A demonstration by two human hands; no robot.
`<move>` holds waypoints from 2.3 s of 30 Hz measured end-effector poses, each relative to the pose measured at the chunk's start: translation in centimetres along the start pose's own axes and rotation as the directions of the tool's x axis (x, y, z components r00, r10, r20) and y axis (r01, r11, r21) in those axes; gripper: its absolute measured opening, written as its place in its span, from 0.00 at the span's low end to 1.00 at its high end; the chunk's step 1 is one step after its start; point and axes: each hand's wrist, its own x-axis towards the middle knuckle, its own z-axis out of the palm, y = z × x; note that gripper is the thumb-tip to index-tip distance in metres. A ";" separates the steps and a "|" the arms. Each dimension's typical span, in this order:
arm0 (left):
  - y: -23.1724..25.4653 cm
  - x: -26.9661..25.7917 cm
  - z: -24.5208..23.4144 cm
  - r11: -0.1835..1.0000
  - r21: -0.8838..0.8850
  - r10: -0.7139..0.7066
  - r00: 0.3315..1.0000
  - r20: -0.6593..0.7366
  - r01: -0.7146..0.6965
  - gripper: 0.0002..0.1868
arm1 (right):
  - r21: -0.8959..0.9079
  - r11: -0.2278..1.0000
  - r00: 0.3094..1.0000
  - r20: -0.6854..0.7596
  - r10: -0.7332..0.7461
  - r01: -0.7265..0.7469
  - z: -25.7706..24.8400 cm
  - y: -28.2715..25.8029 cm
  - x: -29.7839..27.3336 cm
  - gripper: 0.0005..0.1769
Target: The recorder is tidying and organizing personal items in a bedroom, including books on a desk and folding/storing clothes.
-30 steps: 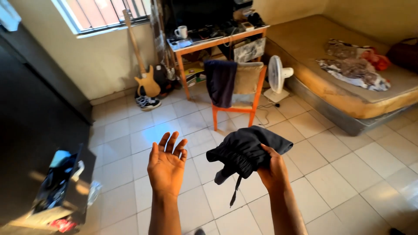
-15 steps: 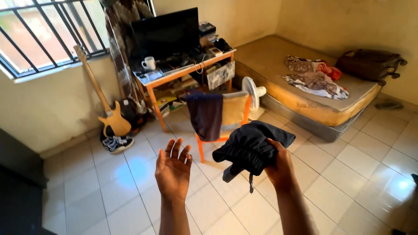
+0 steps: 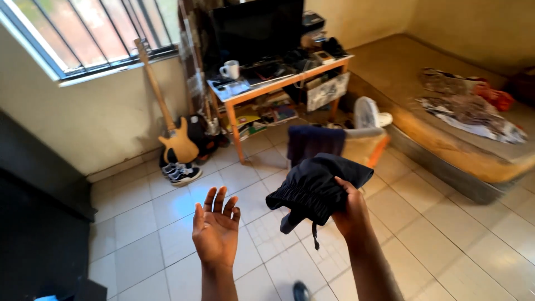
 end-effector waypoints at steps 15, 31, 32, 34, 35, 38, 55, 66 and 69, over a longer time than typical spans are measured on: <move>14.0 20.9 -6.1 0.943 0.081 0.330 0.939 -0.102 -0.322 0.23 | -0.090 0.963 0.929 0.255 0.270 -0.255 20.5 14.2 28.3 0.18; 21.7 43.2 -11.4 0.946 0.100 0.323 0.921 -0.217 -0.309 0.24 | -0.165 0.929 0.910 0.205 0.360 -0.330 33.9 23.3 46.0 0.18; 22.5 45.1 -11.7 0.950 0.086 0.310 0.936 -0.164 -0.300 0.24 | -0.155 0.930 0.903 0.234 0.362 -0.333 34.8 23.6 47.5 0.18; 24.1 48.9 -12.1 0.957 0.072 0.287 0.953 -0.092 -0.281 0.24 | -0.132 0.939 0.900 0.267 0.344 -0.319 37.1 24.1 49.9 0.18; 24.9 50.9 -12.1 0.963 0.049 0.268 0.959 -0.090 -0.264 0.24 | -0.146 0.946 0.915 0.249 0.319 -0.290 38.4 24.2 50.8 0.18; 28.2 56.3 -11.6 0.971 0.030 0.238 0.971 -0.028 -0.237 0.24 | -0.141 0.962 0.939 0.224 0.261 -0.234 43.3 24.5 52.7 0.19; 40.9 72.3 -23.4 0.959 0.080 0.283 0.942 -0.179 -0.273 0.24 | -0.158 0.934 0.905 0.239 0.351 -0.320 57.9 39.3 68.1 0.17; 48.8 79.6 -22.8 0.809 0.228 0.587 0.728 -0.355 -0.541 0.23 | -0.225 0.783 0.669 0.418 0.615 -0.580 73.0 51.1 79.6 0.19; 50.4 79.4 -23.0 0.761 0.260 0.646 0.651 -0.400 -0.595 0.23 | -0.313 0.717 0.612 0.377 0.695 -0.622 76.4 54.1 79.7 0.18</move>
